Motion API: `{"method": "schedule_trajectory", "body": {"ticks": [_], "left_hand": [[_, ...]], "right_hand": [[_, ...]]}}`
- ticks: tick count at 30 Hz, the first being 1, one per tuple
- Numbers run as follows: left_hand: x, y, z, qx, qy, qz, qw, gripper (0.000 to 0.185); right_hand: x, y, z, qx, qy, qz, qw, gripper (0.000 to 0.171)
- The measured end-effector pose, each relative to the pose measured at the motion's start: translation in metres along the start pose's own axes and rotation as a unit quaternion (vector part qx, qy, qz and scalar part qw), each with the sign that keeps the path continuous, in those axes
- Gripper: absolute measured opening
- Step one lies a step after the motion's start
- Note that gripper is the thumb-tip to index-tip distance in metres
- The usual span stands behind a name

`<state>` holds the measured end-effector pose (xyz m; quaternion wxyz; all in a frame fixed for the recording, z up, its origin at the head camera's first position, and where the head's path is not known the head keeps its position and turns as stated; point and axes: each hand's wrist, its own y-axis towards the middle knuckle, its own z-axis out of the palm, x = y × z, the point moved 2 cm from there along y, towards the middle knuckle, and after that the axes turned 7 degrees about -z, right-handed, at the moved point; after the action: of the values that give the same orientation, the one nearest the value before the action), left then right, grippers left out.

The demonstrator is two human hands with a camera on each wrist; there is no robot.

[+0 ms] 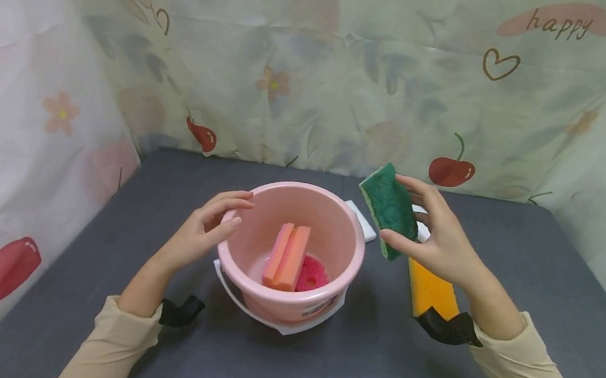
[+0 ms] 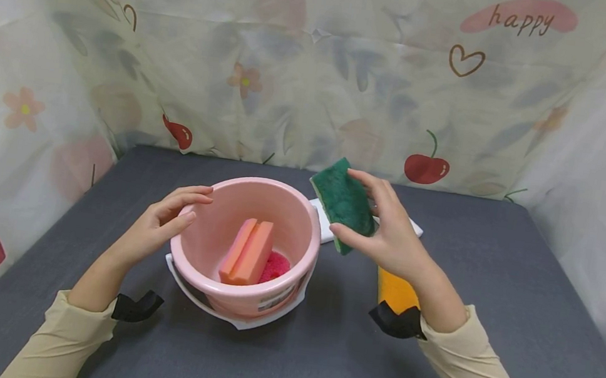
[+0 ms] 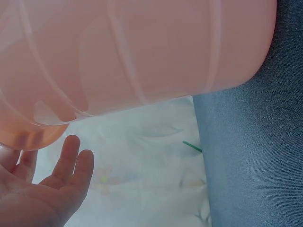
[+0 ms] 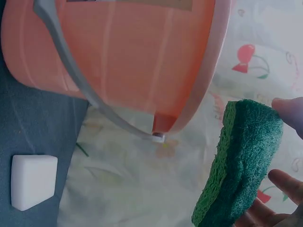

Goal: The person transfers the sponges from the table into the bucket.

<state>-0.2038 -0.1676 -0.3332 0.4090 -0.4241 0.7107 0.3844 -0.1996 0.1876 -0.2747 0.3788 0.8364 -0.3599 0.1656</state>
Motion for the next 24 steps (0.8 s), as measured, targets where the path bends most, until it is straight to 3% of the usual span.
{"method": "schedule_trajectory", "body": {"ticks": [10, 24], "left_hand": [[0.000, 0.000, 0.000, 0.001, -0.002, -0.001, 1.0000, 0.034], [0.000, 0.000, 0.000, 0.001, 0.001, -0.001, 1.0000, 0.034]], "right_hand": [[0.013, 0.007, 0.005, -0.010, 0.028, -0.060, 0.998, 0.080], [0.029, 0.016, 0.019, 0.000, 0.051, -0.082, 0.995, 0.079]]}}
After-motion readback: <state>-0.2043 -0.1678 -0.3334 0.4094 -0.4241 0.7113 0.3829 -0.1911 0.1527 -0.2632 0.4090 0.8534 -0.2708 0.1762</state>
